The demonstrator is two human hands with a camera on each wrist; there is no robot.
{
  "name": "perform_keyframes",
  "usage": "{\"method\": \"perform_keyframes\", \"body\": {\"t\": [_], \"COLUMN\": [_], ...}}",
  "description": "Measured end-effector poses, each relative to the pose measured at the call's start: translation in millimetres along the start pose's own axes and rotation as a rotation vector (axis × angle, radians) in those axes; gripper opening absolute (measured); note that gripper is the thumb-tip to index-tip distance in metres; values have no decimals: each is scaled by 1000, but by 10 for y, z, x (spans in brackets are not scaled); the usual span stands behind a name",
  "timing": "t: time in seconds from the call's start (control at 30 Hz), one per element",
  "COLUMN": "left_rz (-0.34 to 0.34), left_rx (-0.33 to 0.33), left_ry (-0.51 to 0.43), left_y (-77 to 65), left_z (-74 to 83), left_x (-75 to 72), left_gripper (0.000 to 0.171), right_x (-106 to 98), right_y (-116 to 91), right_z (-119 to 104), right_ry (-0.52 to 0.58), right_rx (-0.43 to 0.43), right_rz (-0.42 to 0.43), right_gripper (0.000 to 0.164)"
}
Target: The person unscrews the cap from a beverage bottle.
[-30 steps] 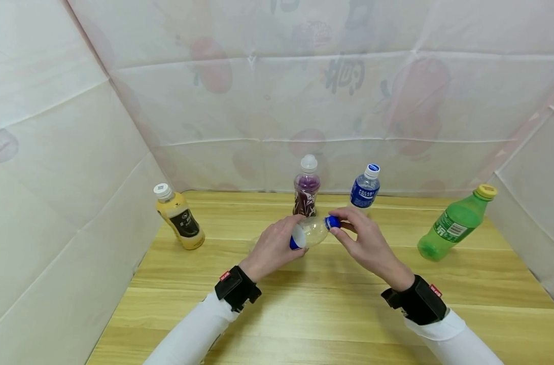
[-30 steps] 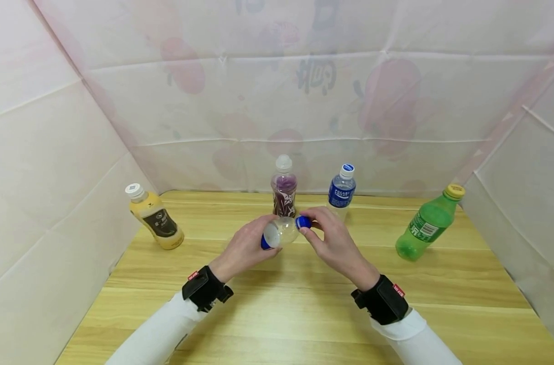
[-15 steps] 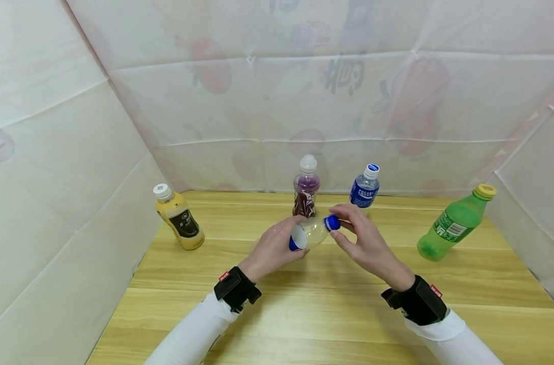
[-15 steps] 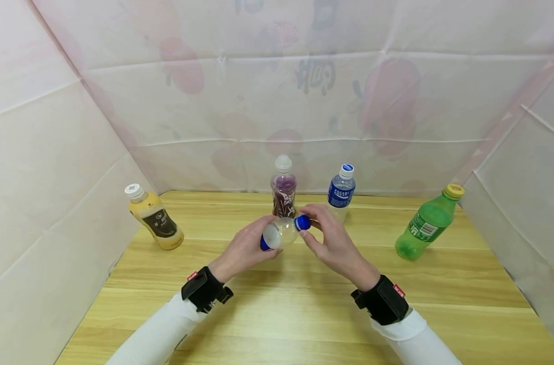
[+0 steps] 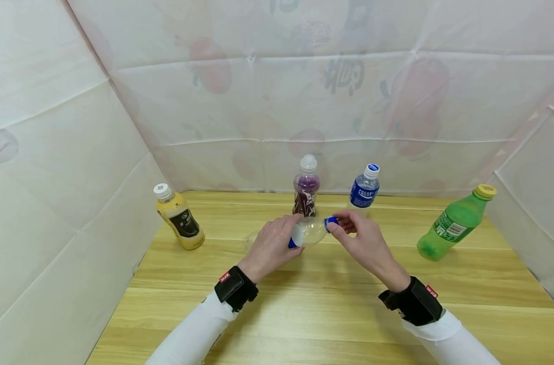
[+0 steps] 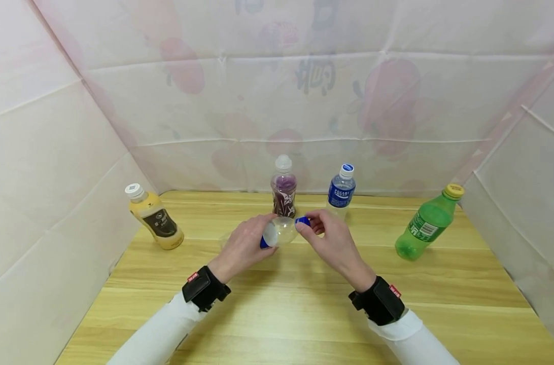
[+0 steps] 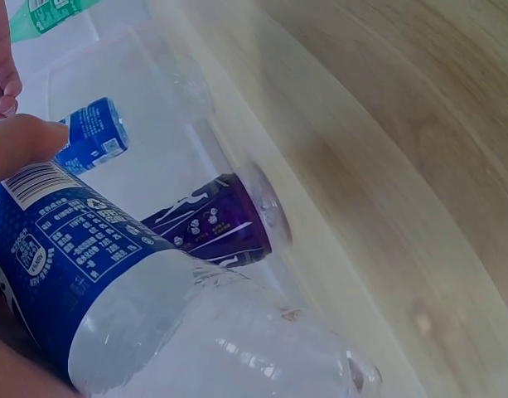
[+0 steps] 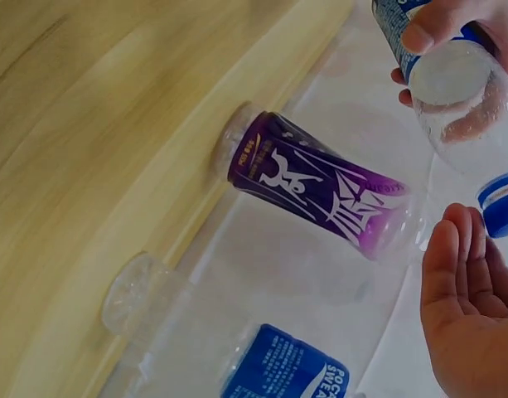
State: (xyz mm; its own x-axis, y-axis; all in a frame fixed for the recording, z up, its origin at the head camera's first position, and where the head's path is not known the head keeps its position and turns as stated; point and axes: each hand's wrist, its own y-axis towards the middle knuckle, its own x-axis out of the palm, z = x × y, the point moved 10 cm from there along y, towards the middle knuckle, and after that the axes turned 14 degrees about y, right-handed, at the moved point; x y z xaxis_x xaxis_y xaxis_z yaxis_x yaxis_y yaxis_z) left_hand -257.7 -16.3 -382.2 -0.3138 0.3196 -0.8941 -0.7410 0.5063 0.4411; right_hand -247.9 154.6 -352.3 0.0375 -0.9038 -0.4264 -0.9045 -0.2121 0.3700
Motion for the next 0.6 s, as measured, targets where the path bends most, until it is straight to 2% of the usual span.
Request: {"method": "perform_keyframes", "body": {"t": [0.17, 0.37, 0.6], "left_rz": [-24, -38, -38], "left_rx": [-11, -18, -18], "left_ry": [-39, -69, -99], "left_y": [-3, -3, -9], "left_z": [5, -3, -12], "left_x": [12, 36, 37], "left_gripper": [77, 78, 78], "right_x": [9, 9, 26], "right_y": [-3, -19, -20], "right_z": [-81, -163, -170], "right_ry": [-15, -19, 54], "right_rx": [-82, -169, -173], "right_rz": [15, 16, -19], "right_gripper": [27, 28, 33]}}
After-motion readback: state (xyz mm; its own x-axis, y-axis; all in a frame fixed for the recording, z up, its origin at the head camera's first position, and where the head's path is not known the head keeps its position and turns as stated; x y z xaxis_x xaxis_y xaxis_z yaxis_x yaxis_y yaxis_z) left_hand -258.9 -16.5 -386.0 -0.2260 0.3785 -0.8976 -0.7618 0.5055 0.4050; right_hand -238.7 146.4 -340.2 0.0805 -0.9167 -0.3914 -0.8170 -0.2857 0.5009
